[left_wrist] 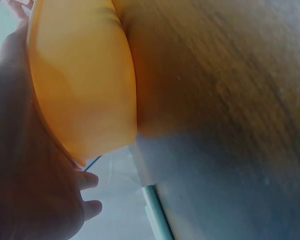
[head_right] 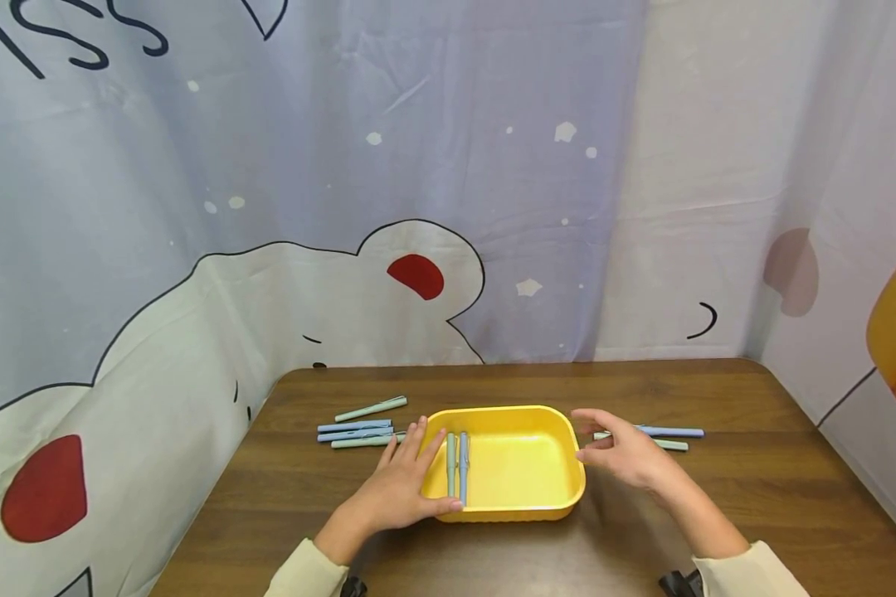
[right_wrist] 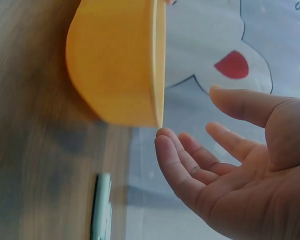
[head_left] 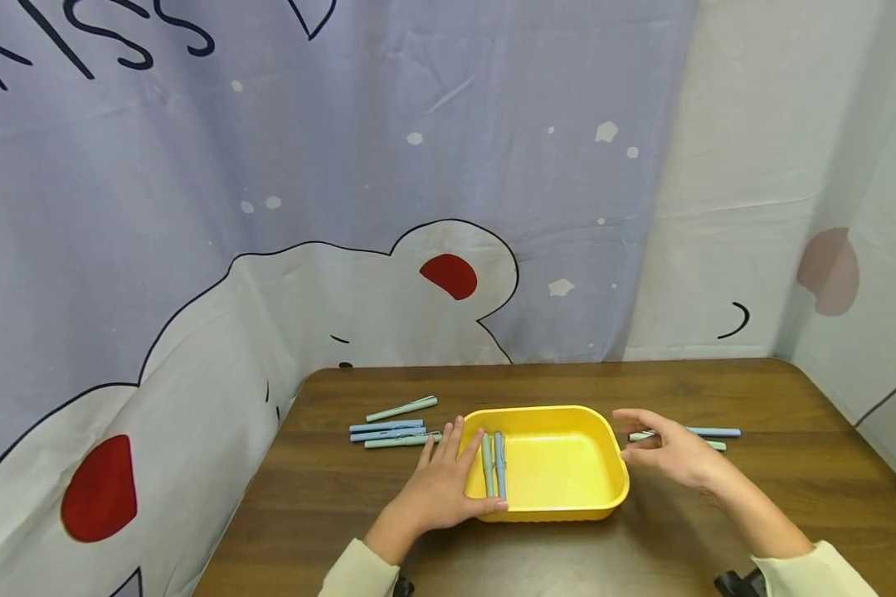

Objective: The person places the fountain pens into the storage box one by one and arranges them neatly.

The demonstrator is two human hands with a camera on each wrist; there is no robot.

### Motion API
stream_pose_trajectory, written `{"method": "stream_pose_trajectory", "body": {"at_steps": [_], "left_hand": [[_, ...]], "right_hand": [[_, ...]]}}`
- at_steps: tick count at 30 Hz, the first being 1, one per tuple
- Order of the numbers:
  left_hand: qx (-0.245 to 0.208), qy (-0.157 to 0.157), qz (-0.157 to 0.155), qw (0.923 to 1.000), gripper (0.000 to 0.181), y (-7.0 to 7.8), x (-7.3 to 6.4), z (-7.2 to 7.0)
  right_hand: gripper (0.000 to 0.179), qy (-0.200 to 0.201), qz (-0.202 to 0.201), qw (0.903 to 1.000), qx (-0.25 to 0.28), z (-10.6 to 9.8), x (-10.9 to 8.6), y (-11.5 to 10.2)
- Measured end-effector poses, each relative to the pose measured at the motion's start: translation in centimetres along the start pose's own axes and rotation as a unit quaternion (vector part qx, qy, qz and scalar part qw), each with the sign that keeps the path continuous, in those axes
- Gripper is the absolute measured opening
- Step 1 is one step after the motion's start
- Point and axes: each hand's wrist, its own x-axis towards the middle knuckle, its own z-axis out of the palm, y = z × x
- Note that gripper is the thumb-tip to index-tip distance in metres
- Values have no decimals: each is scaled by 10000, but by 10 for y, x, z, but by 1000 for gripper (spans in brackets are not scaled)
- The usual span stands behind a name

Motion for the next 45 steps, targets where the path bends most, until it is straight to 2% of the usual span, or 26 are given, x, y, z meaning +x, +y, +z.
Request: {"method": "stream_pose_trajectory", "body": {"at_steps": [9, 13, 18, 26, 38, 45], "left_hand": [[3, 8, -10, 10000, 110, 0, 0, 0], [-25, 26, -15, 10000, 110, 1, 0, -1], [-63, 42, -9, 10000, 109, 1, -1, -1], [-41, 58, 9, 10000, 108, 1, -2, -1], [-42, 70, 18, 10000, 108, 2, -2, 0], [-37, 1, -71, 10000, 108, 2, -1, -1]], "right_hand": [[64, 312, -25, 9977, -600, -17, -7, 30], [62, 527, -90, 9927, -1083, -22, -9, 43], [60, 739, -315, 9814, -1743, -25, -9, 57], [58, 887, -685, 9545, -2765, -23, -8, 73], [59, 769, -788, 9381, -3284, -20, -8, 89], [59, 747, -638, 9351, -3406, -20, -7, 94]]}}
